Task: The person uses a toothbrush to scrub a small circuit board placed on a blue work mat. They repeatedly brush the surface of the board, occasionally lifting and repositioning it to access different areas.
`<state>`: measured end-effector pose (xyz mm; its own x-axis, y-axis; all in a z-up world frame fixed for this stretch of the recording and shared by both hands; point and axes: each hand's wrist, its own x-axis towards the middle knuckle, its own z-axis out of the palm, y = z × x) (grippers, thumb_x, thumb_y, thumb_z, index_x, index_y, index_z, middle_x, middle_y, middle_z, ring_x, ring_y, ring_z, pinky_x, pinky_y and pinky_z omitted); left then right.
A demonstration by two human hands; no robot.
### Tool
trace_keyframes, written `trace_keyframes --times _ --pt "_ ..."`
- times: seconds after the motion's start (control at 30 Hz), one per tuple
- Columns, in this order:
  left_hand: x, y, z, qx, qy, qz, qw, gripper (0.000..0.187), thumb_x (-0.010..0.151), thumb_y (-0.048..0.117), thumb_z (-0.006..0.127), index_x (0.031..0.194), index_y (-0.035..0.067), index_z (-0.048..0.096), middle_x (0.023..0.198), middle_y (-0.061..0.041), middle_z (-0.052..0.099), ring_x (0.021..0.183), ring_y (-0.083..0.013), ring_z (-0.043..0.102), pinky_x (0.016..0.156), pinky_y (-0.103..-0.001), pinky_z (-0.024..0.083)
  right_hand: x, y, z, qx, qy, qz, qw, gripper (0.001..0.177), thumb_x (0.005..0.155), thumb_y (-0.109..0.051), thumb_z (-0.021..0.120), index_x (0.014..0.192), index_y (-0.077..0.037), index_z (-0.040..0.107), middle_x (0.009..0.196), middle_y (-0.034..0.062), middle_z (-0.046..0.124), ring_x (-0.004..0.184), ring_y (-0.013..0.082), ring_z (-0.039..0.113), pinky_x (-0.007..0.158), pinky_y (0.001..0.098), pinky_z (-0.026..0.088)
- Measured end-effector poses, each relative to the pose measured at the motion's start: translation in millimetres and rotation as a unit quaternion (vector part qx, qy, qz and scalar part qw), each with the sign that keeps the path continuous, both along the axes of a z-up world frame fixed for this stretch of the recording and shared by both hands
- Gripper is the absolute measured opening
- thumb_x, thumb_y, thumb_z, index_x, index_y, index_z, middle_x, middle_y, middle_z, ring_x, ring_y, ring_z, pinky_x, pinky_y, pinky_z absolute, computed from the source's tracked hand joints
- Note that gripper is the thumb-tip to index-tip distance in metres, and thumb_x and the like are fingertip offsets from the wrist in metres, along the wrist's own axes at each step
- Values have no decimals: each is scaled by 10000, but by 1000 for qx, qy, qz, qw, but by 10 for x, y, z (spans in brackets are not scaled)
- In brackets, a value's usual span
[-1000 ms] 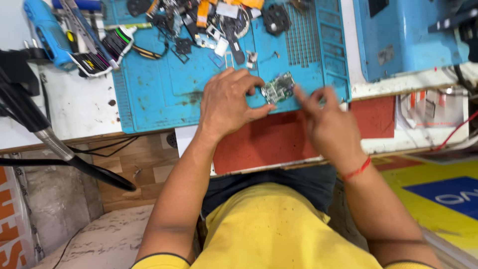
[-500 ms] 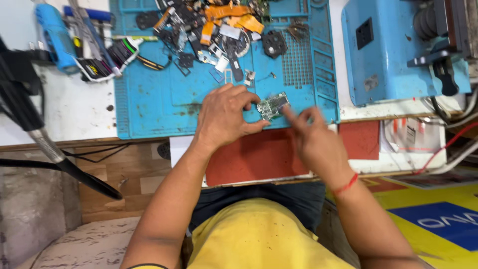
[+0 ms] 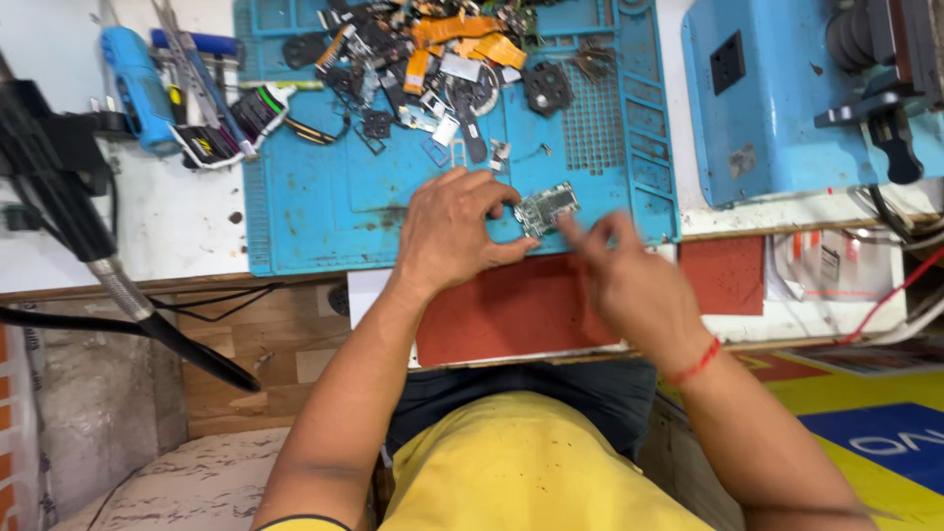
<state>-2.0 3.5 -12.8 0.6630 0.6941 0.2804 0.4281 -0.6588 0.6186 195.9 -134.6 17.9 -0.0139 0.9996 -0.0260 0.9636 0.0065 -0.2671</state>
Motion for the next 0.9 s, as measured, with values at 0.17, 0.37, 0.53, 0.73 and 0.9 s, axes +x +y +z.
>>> trace_keyframes --times 0.17,0.37,0.53,0.73,0.9 --pt "25 -5 7 -20 -2 0 1000 408 667 417 921 915 143 748 764 30 642 774 -204 617 732 -385 506 -16 -43 35 -8 21 -29 999 449 944 -178 638 1389 -237 639 1065 109 606 577 353 633 507 473 519" --pt "-15 -11 -56 -10 5 -5 1000 416 666 403 923 939 141 750 784 26 635 788 -212 624 740 -390 507 9 2 41 4 31 -46 998 498 921 -127 635 1408 -230 644 1064 102 605 655 362 646 560 474 531" --pt "4 -57 73 40 -63 -26 997 445 713 380 925 1008 107 734 900 -30 644 863 -235 648 759 -392 525 57 53 -69 35 39 -63 997 514 929 -72 625 1419 -223 654 1075 123 600 674 375 641 595 491 534" --pt "21 -708 1178 -53 -279 -173 943 468 784 370 929 1129 124 731 1035 -37 690 941 -220 691 804 -343 569 93 -10 -157 3 10 -43 999 459 878 -77 655 1311 -226 688 1135 128 608 706 391 639 607 505 534" --pt "118 -1088 1851 -35 -333 -267 903 480 789 381 920 1146 128 722 1053 -33 695 961 -217 694 825 -338 571 37 62 -135 47 37 -75 995 463 994 -74 655 1427 -239 668 1056 111 592 748 380 631 625 504 510"
